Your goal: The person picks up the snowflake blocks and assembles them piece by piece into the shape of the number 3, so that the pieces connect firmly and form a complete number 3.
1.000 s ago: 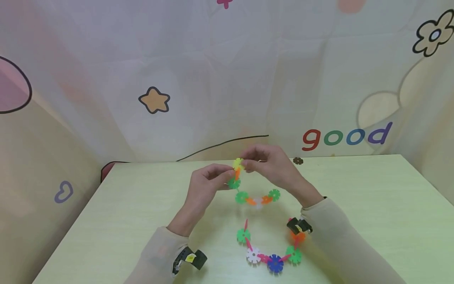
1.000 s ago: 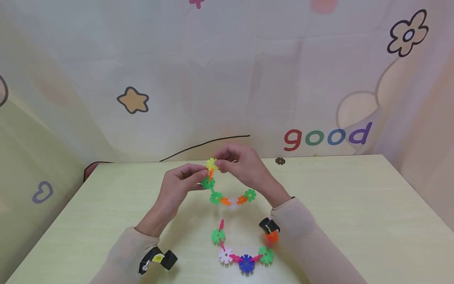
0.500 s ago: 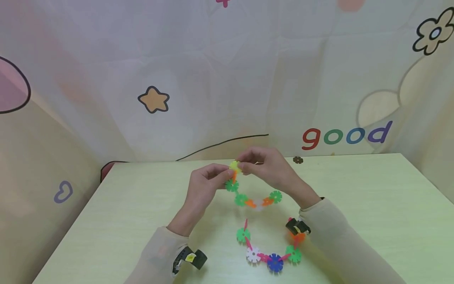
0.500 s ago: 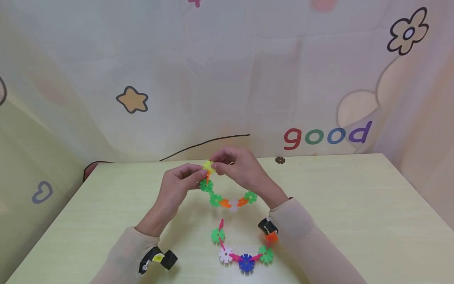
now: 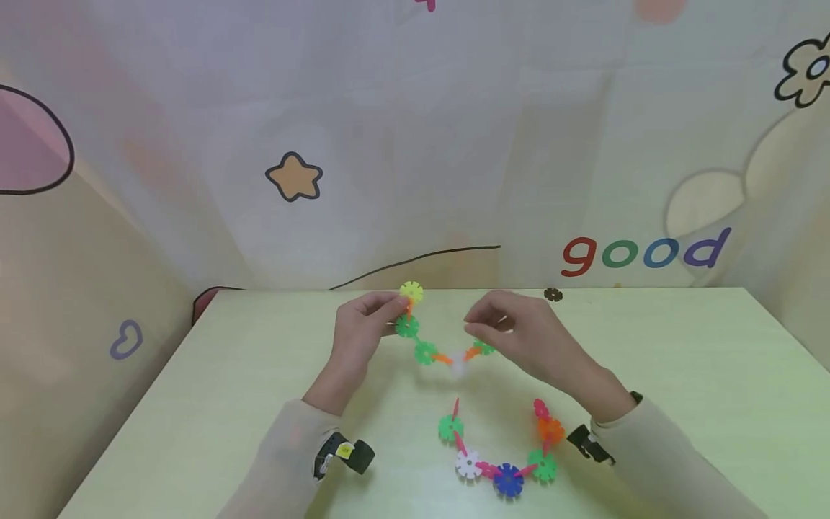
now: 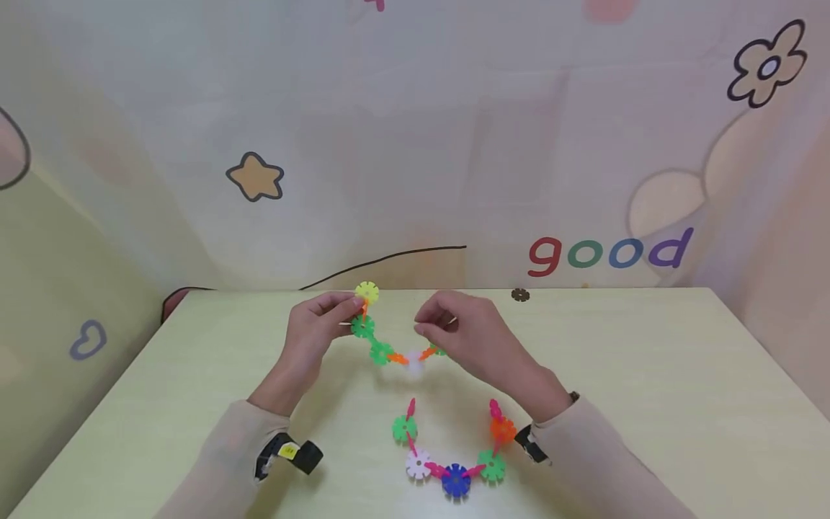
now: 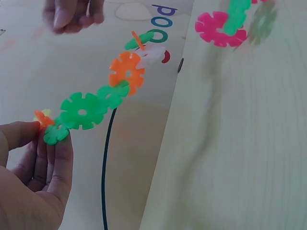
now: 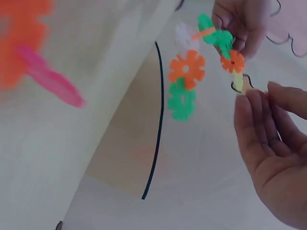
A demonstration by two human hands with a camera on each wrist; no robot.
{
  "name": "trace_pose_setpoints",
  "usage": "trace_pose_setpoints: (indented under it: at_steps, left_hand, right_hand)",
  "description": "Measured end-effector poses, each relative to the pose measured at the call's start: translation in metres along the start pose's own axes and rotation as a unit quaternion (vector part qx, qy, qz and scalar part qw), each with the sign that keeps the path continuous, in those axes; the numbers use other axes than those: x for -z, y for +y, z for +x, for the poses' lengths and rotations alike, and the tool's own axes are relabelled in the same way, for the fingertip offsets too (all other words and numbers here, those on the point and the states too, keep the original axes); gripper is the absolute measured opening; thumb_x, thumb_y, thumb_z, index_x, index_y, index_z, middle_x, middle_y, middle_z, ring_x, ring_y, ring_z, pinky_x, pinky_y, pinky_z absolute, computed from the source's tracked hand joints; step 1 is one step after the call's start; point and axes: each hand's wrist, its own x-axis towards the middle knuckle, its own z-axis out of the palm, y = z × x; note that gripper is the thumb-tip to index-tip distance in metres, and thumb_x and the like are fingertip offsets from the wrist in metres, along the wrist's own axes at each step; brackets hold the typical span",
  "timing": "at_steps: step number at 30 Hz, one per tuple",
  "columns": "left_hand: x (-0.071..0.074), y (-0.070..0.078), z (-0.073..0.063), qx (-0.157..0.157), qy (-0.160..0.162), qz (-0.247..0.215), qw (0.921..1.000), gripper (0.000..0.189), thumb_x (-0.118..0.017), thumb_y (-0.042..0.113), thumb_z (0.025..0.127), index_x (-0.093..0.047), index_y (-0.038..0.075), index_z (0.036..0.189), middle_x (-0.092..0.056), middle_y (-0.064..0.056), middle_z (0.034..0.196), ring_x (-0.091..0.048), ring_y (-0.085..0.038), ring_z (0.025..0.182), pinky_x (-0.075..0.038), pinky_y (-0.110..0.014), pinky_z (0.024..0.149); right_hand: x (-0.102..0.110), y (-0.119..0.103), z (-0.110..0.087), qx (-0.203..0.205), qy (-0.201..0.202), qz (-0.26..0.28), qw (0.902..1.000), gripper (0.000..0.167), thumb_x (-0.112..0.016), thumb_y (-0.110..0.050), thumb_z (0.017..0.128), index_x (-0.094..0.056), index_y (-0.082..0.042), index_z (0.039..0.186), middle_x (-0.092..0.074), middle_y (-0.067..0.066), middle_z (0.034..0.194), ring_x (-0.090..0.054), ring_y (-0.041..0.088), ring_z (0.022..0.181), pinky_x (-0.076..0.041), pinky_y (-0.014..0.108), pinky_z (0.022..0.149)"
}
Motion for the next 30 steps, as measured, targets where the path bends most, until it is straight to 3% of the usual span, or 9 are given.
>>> trace_pose_setpoints:
  at_steps: [4,9,14,18,25,30]
  left_hand:
    - [0.002,-0.003,0.003,0.005,0.002,-0.001,1.0000,0.020,-0.078,0.012,0.102,-0.079,-0.004,0.113,-0.081,0.004,0.089,-0.074,-0.006,0.075,-0.066,-0.022,0.078]
    - [0.003,-0.005,0.004,0.011,0.009,-0.005,0.9999,0.020,-0.077,0.012,0.103,-0.079,-0.003,0.115,-0.081,0.005,0.091,-0.074,-0.007,0.076,-0.066,-0.022,0.078]
    - [0.004,-0.005,0.004,0.022,0.013,-0.015,0.9996,0.020,-0.076,0.012,0.104,-0.078,-0.004,0.115,-0.080,0.005,0.090,-0.074,-0.007,0.077,-0.067,-0.022,0.079]
    - [0.004,-0.006,0.004,0.022,0.011,-0.023,0.9994,0.021,-0.075,0.012,0.104,-0.078,-0.005,0.115,-0.078,0.006,0.088,-0.074,-0.007,0.076,-0.067,-0.022,0.080]
    - [0.005,-0.006,0.005,0.035,0.019,-0.033,0.9986,0.020,-0.073,0.013,0.105,-0.078,-0.005,0.114,-0.077,0.007,0.086,-0.073,-0.009,0.078,-0.066,-0.022,0.078]
    - [0.006,-0.006,0.005,0.043,0.022,-0.045,0.9978,0.022,-0.072,0.013,0.106,-0.078,-0.005,0.116,-0.076,0.008,0.085,-0.073,-0.011,0.082,-0.066,-0.022,0.078]
  right_hand:
    - [-0.011,0.002,-0.018,0.020,-0.082,-0.012,0.9963,0.007,-0.081,-0.011,0.100,-0.077,-0.015,0.097,-0.076,-0.008,0.089,-0.066,0.000,0.082,-0.063,0.023,0.080]
    - [-0.027,0.004,-0.031,0.024,-0.175,-0.030,0.9837,0.015,-0.081,-0.021,0.101,-0.073,-0.018,0.090,-0.068,-0.014,0.082,-0.054,-0.006,0.074,-0.053,0.019,0.068]
    - [-0.038,-0.002,-0.040,-0.056,-0.228,-0.016,0.9721,0.020,-0.083,-0.032,0.099,-0.071,-0.020,0.089,-0.066,-0.013,0.080,-0.056,-0.001,0.075,-0.051,0.022,0.069]
    - [-0.045,-0.007,-0.047,-0.082,-0.238,-0.037,0.9669,0.030,-0.086,-0.035,0.096,-0.063,-0.021,0.081,-0.055,-0.013,0.074,-0.049,0.002,0.070,-0.042,0.021,0.063]
    - [-0.048,0.010,-0.056,-0.028,-0.215,-0.071,0.9737,0.028,-0.079,-0.019,0.099,-0.062,-0.022,0.077,-0.050,-0.015,0.069,-0.042,-0.002,0.065,-0.039,0.018,0.058]
    - [-0.040,0.027,-0.065,0.024,-0.165,-0.109,0.9799,0.034,-0.081,-0.011,0.095,-0.056,-0.024,0.075,-0.042,-0.019,0.069,-0.038,-0.005,0.066,-0.034,0.017,0.057]
